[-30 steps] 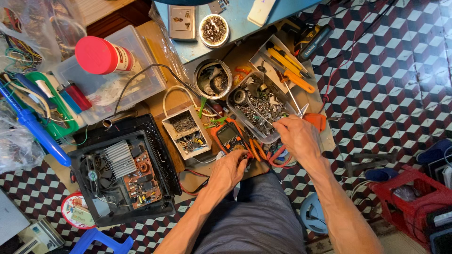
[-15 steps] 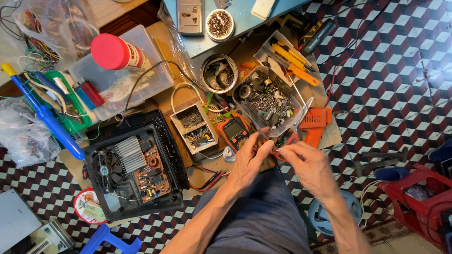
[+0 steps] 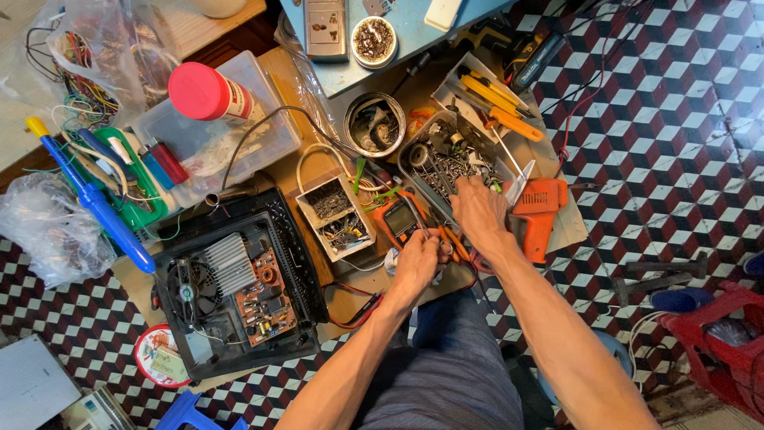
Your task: The person works at a cluttered electronics workbench, using a multimeter to test components and a cordless drill to remove screws from a circuit board. They handle a circuit board, a multimeter, a drill, and various small parts from a container.
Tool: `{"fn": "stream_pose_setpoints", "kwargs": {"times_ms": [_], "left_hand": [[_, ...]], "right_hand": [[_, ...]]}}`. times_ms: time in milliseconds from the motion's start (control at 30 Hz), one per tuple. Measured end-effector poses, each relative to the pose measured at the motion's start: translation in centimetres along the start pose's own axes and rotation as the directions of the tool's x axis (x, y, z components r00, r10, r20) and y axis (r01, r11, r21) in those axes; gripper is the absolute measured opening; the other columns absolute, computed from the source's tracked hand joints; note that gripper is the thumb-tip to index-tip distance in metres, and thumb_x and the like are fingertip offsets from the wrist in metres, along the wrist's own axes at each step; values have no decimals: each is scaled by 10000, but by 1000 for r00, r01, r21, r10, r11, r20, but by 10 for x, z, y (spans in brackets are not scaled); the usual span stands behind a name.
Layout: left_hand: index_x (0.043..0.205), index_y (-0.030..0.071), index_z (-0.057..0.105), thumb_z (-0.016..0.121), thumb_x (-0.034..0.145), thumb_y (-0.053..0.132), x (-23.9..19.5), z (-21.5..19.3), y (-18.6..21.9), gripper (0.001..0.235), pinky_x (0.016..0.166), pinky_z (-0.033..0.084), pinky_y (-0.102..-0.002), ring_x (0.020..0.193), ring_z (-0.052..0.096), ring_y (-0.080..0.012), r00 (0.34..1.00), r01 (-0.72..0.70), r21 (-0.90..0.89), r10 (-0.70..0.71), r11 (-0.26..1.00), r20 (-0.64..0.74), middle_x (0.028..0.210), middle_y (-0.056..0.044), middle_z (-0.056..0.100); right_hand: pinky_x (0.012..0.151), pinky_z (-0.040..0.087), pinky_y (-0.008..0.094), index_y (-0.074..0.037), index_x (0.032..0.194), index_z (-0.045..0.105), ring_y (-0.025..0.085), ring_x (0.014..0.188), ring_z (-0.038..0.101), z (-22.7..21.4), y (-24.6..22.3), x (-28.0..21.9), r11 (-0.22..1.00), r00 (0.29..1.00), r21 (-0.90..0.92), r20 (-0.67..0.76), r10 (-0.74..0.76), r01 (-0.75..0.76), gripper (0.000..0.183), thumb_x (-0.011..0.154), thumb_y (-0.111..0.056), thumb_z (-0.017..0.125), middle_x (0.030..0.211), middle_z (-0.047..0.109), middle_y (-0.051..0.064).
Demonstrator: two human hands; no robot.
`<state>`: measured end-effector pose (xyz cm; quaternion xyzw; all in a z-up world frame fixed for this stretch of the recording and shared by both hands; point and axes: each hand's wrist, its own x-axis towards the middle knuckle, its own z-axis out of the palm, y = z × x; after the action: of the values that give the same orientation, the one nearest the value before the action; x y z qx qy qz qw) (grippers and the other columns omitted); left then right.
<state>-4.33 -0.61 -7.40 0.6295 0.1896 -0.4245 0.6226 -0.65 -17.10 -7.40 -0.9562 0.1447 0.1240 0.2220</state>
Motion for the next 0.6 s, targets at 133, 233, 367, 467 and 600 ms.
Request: {"fn": "stream_pose_setpoints", "kwargs": {"times_ms": [133, 233, 367, 467, 600], "left_hand": [[1413, 45, 511, 552, 972, 235, -6, 5, 19, 482, 692, 537, -356, 756, 644, -194, 998, -10, 306, 29, 952, -56, 890, -124, 702], [1519, 27, 369, 620, 942, 252, -28, 1, 28, 667, 848, 535, -333, 947, 681, -172, 976, -159, 379, 202, 912, -77, 1164, -95, 660], [1377, 28, 572, 589, 951, 278, -57, -7, 32, 495, 816, 553, -322, 882, 711, -187, 968, -217, 363, 248, 906, -40, 1125, -86, 729], [1274, 40, 677, 592, 973, 308, -54, -4, 36, 413, 794, 550, -319, 890, 702, -170, 980, -172, 269, 191, 948, -46, 989, -95, 759], [1210, 41, 696, 586, 985, 319, -29, 13, 42, 375, 756, 542, -320, 821, 697, -167, 980, -167, 286, 192, 944, -59, 898, -90, 746]], "right_hand": [[717, 546, 527, -8, 945, 682, 405, 840, 693, 12, -3, 14, 999, 999, -45, 45, 16, -14, 220, 912, -222, 718, 1005, 671, 204], [675, 529, 534, -33, 1005, 728, 397, 812, 690, -5, -8, 5, 983, 970, 181, -235, 64, -21, 196, 843, -143, 723, 1006, 697, 188], [672, 527, 384, -14, 1115, 668, 252, 773, 663, -52, -9, -30, 888, 964, 460, -231, 133, -13, 197, 990, -166, 663, 931, 702, 135], [578, 493, 278, -65, 1308, 600, 121, 674, 633, -79, -10, -63, 665, 946, 692, 83, 314, -281, 319, 1013, -188, 595, 800, 700, 82], [596, 469, 269, -54, 1404, 644, 123, 679, 579, -97, -12, -98, 621, 938, 732, 72, 338, -280, 362, 1062, -171, 625, 810, 649, 72]]}}
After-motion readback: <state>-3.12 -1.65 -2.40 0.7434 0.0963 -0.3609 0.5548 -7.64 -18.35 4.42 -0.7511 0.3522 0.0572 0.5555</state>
